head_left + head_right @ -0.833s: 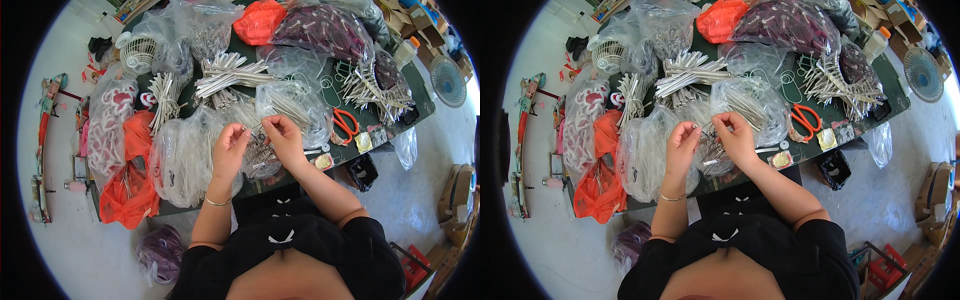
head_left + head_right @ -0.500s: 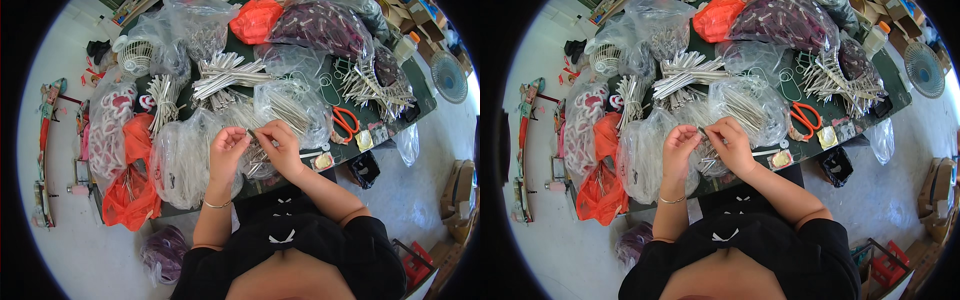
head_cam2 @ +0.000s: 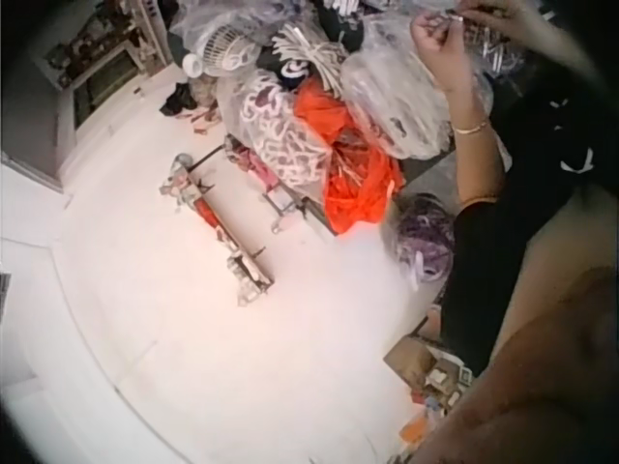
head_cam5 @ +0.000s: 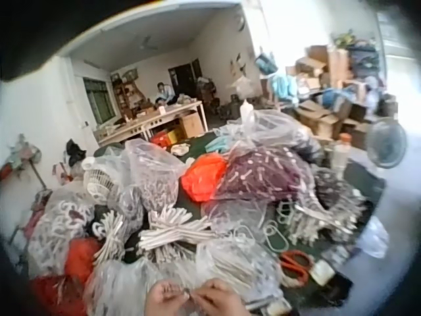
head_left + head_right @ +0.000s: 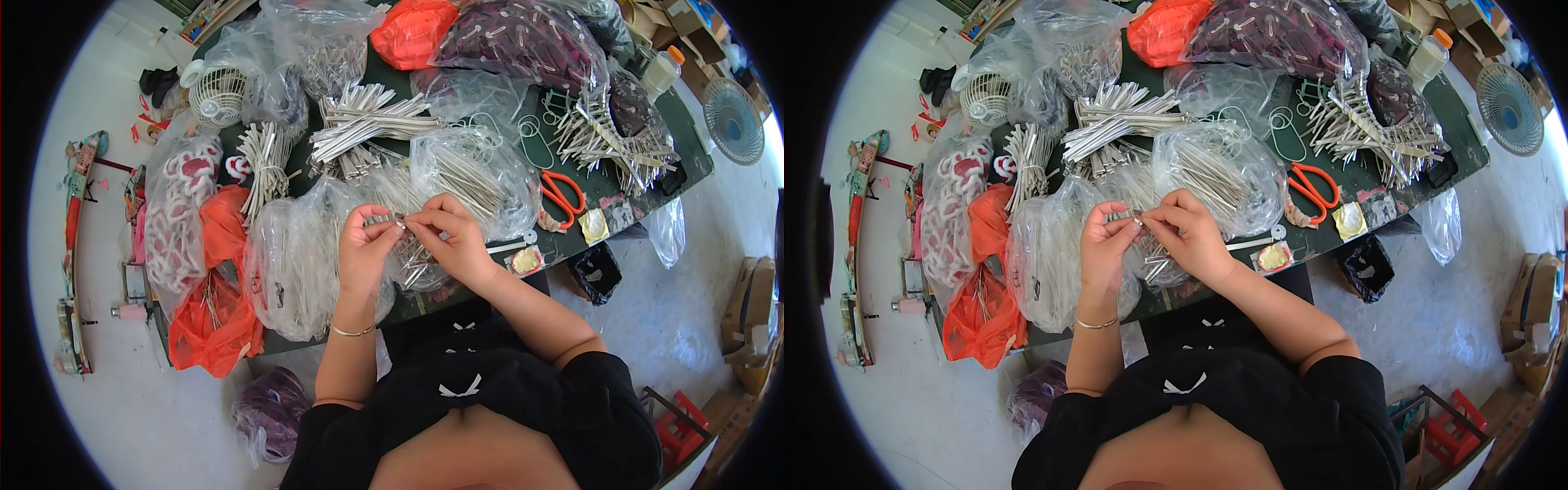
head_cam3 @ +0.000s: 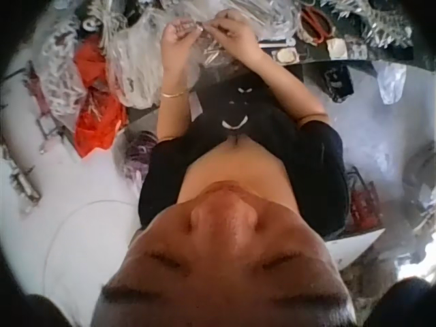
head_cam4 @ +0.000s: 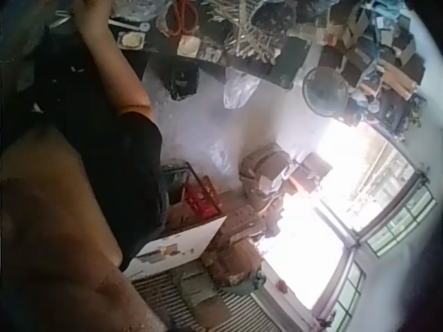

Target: Assembling small white and silver decorative star or cross-shaped items from components on a workbench.

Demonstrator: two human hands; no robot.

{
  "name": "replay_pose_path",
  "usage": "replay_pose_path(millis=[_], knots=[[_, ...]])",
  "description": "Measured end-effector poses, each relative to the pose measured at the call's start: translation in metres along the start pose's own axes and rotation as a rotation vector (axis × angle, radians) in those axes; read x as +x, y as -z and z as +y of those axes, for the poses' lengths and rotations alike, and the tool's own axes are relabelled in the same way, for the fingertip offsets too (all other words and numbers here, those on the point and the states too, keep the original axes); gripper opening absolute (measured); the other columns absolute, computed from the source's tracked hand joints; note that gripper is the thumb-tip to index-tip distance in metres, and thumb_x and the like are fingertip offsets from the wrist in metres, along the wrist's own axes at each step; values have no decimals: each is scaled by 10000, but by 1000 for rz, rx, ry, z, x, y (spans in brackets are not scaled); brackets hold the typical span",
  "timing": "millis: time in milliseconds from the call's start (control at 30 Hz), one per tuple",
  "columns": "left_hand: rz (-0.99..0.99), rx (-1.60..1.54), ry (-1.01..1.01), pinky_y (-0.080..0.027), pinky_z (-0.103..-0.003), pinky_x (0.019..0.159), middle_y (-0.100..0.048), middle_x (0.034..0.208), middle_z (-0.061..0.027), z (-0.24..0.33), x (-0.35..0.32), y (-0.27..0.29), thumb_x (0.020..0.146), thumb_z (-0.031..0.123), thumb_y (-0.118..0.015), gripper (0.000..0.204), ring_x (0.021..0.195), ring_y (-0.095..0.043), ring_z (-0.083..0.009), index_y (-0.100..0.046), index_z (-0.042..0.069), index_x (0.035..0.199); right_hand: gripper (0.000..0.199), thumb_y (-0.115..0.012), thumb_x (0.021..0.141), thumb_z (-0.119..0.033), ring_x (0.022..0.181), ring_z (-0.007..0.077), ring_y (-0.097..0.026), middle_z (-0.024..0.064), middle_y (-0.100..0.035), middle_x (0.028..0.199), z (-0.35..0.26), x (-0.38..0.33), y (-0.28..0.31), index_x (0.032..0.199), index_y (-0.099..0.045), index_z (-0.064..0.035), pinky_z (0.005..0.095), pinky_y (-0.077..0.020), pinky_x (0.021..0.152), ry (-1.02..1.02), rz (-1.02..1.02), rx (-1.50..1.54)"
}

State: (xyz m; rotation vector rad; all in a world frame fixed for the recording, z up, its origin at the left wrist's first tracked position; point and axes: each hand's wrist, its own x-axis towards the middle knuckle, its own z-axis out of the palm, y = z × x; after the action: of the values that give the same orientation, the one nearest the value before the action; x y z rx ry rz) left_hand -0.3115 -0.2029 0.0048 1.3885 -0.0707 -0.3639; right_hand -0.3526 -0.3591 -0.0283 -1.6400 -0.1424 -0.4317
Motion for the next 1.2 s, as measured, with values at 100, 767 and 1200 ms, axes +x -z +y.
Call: replay_pose_path(millis=[100, 767, 1200], knots=[[26, -70, 60, -506, -238, 723, -685, 878, -127, 4, -1, -1, 830, -63, -630, 317, 786, -649, -146, -470, 38, 1084, 197, -645, 814, -14, 703, 133, -519, 58, -525, 862, -5, 0, 4, 1001, -700, -45, 251, -416, 576, 86, -20, 3], [-65, 27, 71, -467, -218, 563, -664, 803, -72, 25, -2, 4, 777, -34, -674, 355, 709, -623, -111, -431, 94, 1002, 98, -593, 903, -75, 781, 174, -558, 58, -564, 892, -13, 37, 6, 984, -594, -21, 278, -455, 647, 128, -261, -69], [-268, -182, 301, -468, -215, 566, -648, 772, -44, 36, -13, 13, 802, 14, -664, 302, 678, -607, -102, -543, 32, 1078, 113, -540, 969, -148, 718, 42, -452, -42, -495, 818, -18, 34, 13, 993, -560, -40, 207, -406, 636, -199, -315, 504]])
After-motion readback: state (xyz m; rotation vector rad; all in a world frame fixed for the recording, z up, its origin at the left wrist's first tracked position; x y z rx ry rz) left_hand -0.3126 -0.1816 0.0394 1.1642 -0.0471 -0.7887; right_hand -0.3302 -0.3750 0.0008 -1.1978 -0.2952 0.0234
